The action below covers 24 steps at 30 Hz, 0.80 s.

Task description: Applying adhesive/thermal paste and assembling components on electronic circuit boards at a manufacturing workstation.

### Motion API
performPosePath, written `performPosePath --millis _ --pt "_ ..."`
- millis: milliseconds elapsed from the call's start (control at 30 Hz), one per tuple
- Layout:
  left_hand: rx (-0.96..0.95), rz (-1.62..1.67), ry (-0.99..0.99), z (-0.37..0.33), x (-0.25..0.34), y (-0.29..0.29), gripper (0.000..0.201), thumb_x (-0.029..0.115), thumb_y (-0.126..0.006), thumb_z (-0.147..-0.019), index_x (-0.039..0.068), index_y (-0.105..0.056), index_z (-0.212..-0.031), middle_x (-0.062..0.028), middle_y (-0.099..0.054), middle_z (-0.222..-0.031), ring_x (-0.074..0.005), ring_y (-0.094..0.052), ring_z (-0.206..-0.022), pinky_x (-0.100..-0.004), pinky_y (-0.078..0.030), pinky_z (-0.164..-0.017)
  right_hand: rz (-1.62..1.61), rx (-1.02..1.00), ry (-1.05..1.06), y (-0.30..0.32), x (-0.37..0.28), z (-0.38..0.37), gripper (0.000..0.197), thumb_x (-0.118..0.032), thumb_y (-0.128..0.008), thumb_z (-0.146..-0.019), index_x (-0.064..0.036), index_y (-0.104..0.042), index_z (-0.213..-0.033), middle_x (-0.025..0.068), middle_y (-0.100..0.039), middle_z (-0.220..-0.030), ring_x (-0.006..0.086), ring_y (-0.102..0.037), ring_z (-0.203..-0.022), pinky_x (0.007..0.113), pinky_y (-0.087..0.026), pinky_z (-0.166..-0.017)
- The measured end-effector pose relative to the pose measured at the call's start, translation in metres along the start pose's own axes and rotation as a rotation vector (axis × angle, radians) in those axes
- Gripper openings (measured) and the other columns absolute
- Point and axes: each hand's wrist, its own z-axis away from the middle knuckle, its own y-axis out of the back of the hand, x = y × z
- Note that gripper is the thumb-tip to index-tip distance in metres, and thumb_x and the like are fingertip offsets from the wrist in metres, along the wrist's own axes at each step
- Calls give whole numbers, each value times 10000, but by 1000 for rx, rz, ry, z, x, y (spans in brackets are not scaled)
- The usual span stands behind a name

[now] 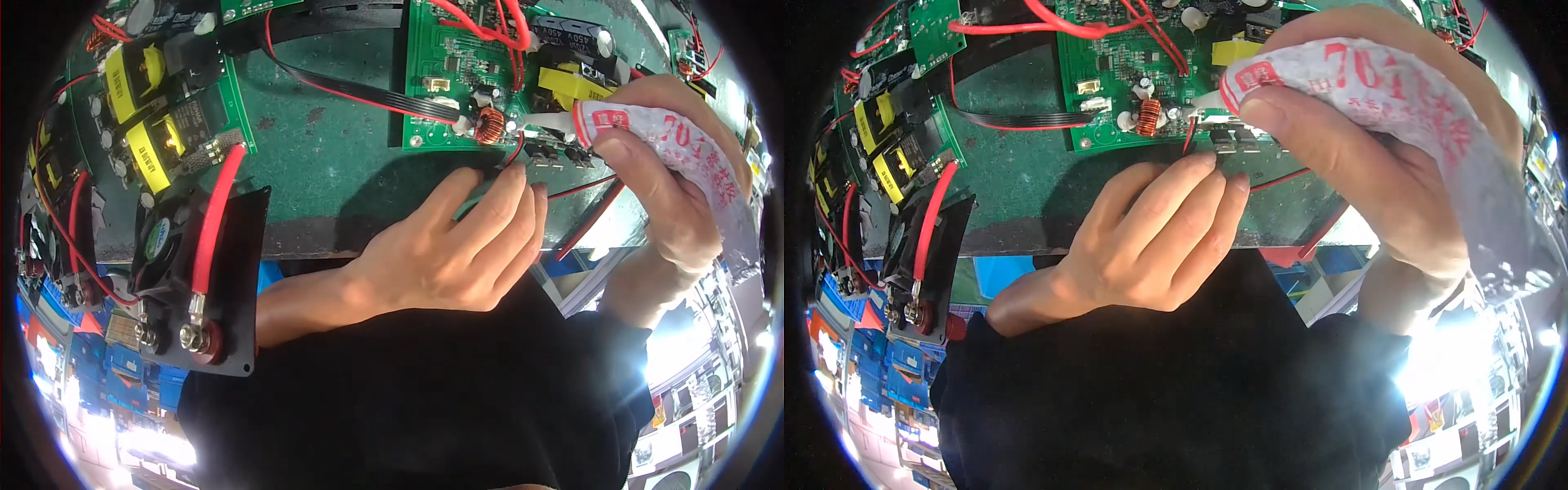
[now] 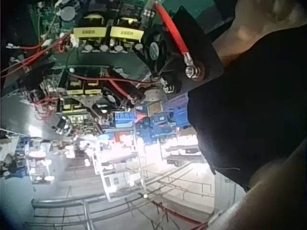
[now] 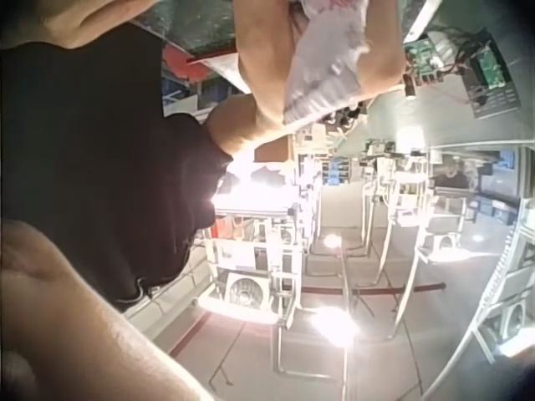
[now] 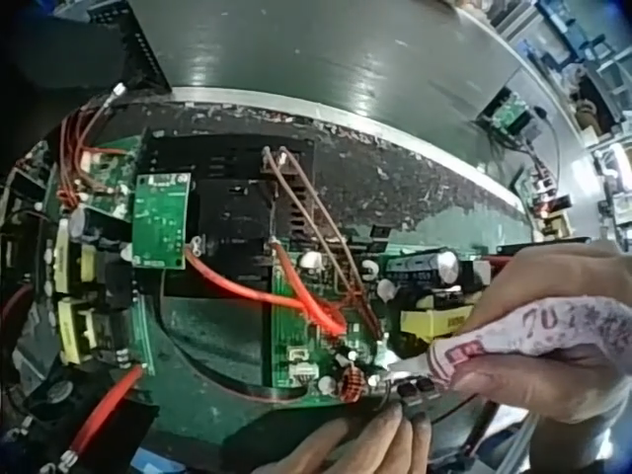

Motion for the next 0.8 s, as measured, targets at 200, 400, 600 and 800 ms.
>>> performPosePath --millis 200,400,600,800 --pt "13 -14 -2 1 0 -2 149 85 -667 -843 13 -726 -959 -91 -683 -937 -240 -653 -1017 -329 -524 -697 62 -12 -50 1 2 2 287 -45 -818 -759 38 -697 -1006 109 -693 -897 153 -646 -754 250 -493 -675" --pt "-2 1 -7 0 -1 -1 145 78 -667 -839 12 -726 -954 -91 -681 -929 -239 -653 -1012 -325 -524 -686 56 -13 -128 -2 -26 -8 304 -73 -831 -764 29 -700 -1018 98 -690 -896 135 -638 -753 235 -486 -672" --pt "4 -5 -12 -1 -2 0 148 79 -670 -834 10 -726 -952 -90 -678 -923 -238 -652 -1007 -322 -523 -678 102 -37 -144 -1 -33 -13 301 -92 -830 -774 25 -701 -1019 100 -692 -893 140 -640 -746 235 -482 -661" --pt "16 -5 -10 -1 -1 -2 148 81 -672 -831 11 -728 -949 -88 -677 -918 -237 -653 -1006 -320 -519 -670 -7 -39 -93 1 7 -5 300 -107 -832 -787 24 -701 -1023 100 -695 -896 141 -642 -747 231 -481 -658"
